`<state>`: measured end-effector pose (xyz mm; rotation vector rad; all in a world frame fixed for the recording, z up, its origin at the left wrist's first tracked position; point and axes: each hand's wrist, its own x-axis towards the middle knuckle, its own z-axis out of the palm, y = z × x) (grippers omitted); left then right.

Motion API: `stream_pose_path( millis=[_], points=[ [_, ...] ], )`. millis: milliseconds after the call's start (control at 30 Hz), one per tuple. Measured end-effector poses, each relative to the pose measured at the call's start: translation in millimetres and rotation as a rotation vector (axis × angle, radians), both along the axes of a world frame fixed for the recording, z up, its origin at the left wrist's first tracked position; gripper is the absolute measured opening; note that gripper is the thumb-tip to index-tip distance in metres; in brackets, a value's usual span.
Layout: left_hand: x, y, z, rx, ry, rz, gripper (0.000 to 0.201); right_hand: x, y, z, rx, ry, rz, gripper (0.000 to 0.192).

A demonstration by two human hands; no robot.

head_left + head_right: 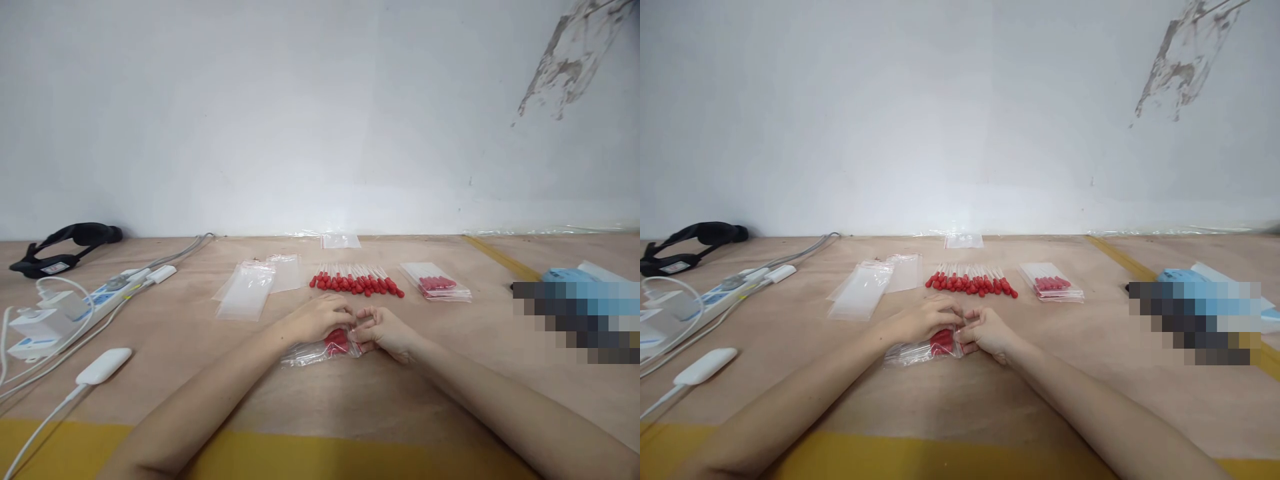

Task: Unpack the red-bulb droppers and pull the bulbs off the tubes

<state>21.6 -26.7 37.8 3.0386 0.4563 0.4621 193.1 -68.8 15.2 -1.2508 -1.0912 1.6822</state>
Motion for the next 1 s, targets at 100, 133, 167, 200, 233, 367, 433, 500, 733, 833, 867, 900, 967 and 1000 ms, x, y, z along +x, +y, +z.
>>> stream_pose_path(
  millis=[100,133,167,200,233,367,433,500,733,833,867,900,967,1000],
  points=[
    [-1,-1,3.6,-0.037,-0.002,0.001,0.016,-1,2,-0.2,-0.013,0.006,-0.008,0.052],
    [-1,-1,4.9,-0.050,-0.003,-0.005,0.018,-1,2,-0.5,-0.014,0.009,-0.003,0.051],
    [-1,-1,6.2,-0.063,-0.001,-0.015,0.019,-1,3,-0.7,-0.015,0.008,0.005,0.051],
    [-1,-1,7.4,-0.077,-0.001,-0.030,0.021,-1,3,-0.6,-0.015,0.005,0.012,0.051],
    [-1,-1,8.2,-0.091,-0.002,-0.047,0.022,-1,3,-0.4,-0.014,-0.002,0.019,0.051],
    [1,0,8.3,-0.150,-0.025,-0.101,0.022,0,3,1.2,-0.003,-0.035,0.056,0.051],
    [1,1,7.3,-0.165,-0.034,-0.127,0.024,0,3,1.1,0.004,-0.042,0.066,0.053],
    [1,1,6.7,-0.152,-0.024,-0.155,0.025,0,3,0.4,0.011,-0.043,0.072,0.056],
    [0,1,7.4,0.037,0.018,-0.108,0.016,2,4,-0.7,0.027,-0.015,0.111,0.059],
    [-2,2,6.0,-0.005,-0.027,-0.087,0.016,4,4,-0.3,0.012,0.007,0.152,0.055],
    [-4,3,5.2,-0.044,-0.052,-0.059,0.014,6,3,-0.3,0.003,0.019,0.164,0.054],
    [-6,4,4.2,-0.092,-0.076,-0.023,0.013,7,3,-0.2,-0.004,0.034,0.174,0.053],
    [-9,6,2.0,-0.207,-0.112,0.048,0.023,8,3,0.3,-0.012,0.066,0.187,0.053],
    [-11,7,0.6,-0.271,-0.126,0.069,0.030,9,3,0.8,-0.014,0.075,0.189,0.052]
  ],
)
